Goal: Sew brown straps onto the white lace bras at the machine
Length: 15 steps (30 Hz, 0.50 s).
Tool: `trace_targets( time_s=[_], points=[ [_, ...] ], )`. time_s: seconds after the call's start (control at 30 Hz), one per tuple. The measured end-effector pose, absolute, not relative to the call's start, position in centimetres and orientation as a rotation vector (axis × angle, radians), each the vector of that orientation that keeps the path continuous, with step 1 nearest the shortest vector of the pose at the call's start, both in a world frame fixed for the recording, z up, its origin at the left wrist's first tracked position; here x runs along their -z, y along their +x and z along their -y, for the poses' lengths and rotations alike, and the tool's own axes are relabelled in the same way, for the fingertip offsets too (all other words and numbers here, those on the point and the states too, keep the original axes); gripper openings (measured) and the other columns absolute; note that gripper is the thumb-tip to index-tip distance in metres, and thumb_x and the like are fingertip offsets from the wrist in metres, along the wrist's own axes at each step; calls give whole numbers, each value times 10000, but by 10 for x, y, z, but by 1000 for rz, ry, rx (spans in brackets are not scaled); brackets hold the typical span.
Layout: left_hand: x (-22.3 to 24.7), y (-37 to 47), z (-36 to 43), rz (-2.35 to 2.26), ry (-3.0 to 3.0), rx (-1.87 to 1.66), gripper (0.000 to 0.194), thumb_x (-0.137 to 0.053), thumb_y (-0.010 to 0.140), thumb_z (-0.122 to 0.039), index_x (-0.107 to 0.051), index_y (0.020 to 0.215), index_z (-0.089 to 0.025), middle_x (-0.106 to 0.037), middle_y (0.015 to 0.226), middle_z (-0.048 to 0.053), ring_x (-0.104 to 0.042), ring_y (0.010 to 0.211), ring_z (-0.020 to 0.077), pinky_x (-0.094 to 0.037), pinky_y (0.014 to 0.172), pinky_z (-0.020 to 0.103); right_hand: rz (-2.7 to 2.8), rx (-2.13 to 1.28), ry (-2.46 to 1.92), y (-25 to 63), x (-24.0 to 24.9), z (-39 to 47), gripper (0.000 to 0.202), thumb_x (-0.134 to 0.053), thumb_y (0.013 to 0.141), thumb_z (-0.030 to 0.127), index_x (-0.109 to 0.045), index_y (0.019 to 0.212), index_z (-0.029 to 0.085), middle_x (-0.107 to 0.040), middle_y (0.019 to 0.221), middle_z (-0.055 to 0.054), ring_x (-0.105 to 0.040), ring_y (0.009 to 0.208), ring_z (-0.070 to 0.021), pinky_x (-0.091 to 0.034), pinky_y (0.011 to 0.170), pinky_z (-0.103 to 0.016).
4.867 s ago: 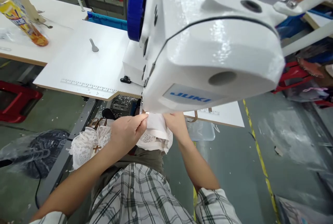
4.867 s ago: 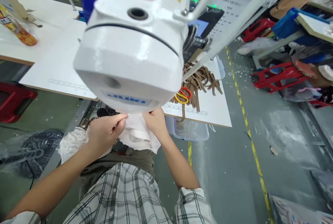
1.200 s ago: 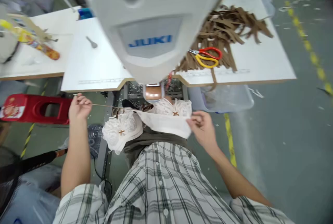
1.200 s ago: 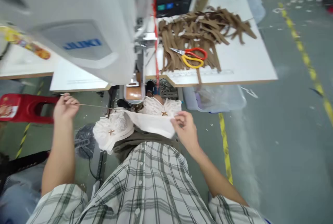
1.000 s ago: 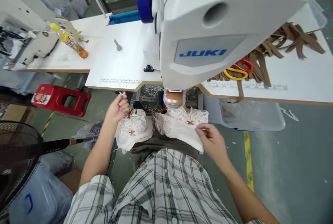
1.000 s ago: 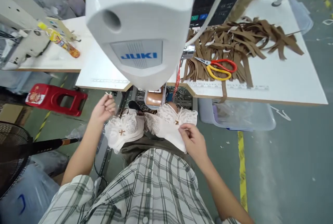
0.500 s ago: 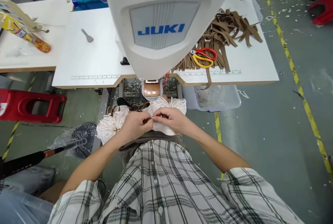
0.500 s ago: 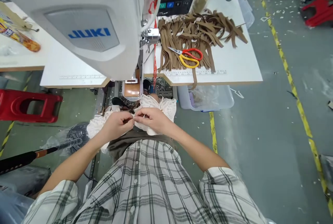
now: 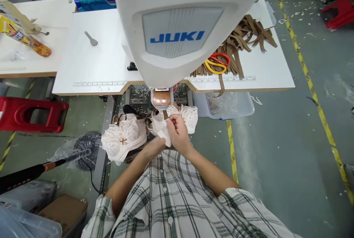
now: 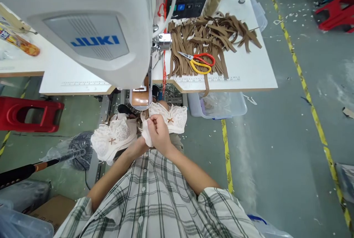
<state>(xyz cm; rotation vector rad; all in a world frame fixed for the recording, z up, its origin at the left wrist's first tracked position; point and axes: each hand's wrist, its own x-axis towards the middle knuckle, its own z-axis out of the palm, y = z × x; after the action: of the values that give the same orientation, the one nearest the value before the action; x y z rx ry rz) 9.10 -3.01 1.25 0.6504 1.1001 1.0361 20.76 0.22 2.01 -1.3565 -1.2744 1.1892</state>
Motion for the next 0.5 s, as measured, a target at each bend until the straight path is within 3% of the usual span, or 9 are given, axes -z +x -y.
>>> trace_targets(
  time_s=[0.1, 0.23, 0.37, 0.43, 0.5],
  points=[
    [-11, 102, 25, -1097, 493, -1144, 444, -715, 751, -606, -643, 959, -220, -711, 997, 99, -683, 991, 239, -568, 738, 314, 1332, -1106, -1342, 197, -18, 6, 182, -469, 976, 406, -481, 972, 224, -583, 857, -26, -567, 722, -151, -479, 659, -292],
    [-17, 112, 22, -1198, 437, -1246, 378, -678, 832, -521, -605, 1065, -233, -691, 1134, 67, -658, 1065, 178, -544, 909, 294, 1307, -1060, -1339, 193, -15, 9, 188, -511, 968, 410, -520, 965, 222, -627, 883, -35, -617, 809, -163, -503, 735, -303],
    [-26, 103, 23, -1315, 625, -1257, 339, -658, 864, -491, -649, 1063, -217, -706, 1096, 56, -660, 1040, 179, -526, 947, 320, 1463, -1169, -1315, 212, -21, 8, 193, -515, 966, 390, -549, 875, 222, -633, 815, -19, -610, 747, -158, -494, 685, -297],
    [-35, 89, 21, -1342, 861, -1136, 287, -638, 886, -466, -683, 981, -199, -722, 975, 49, -667, 938, 175, -527, 894, 307, 1630, -1036, -1304, 229, -29, 4, 176, -573, 930, 366, -560, 829, 223, -632, 799, -22, -608, 765, -173, -489, 715, -321],
    [-49, 74, 19, -1332, 1097, -962, 292, -592, 919, -448, -687, 844, -182, -701, 791, 35, -646, 787, 165, -523, 799, 292, 1755, -788, -1273, 247, -38, -3, 190, -686, 847, 383, -581, 865, 226, -647, 907, -55, -615, 902, -220, -489, 820, -375]
  ],
)
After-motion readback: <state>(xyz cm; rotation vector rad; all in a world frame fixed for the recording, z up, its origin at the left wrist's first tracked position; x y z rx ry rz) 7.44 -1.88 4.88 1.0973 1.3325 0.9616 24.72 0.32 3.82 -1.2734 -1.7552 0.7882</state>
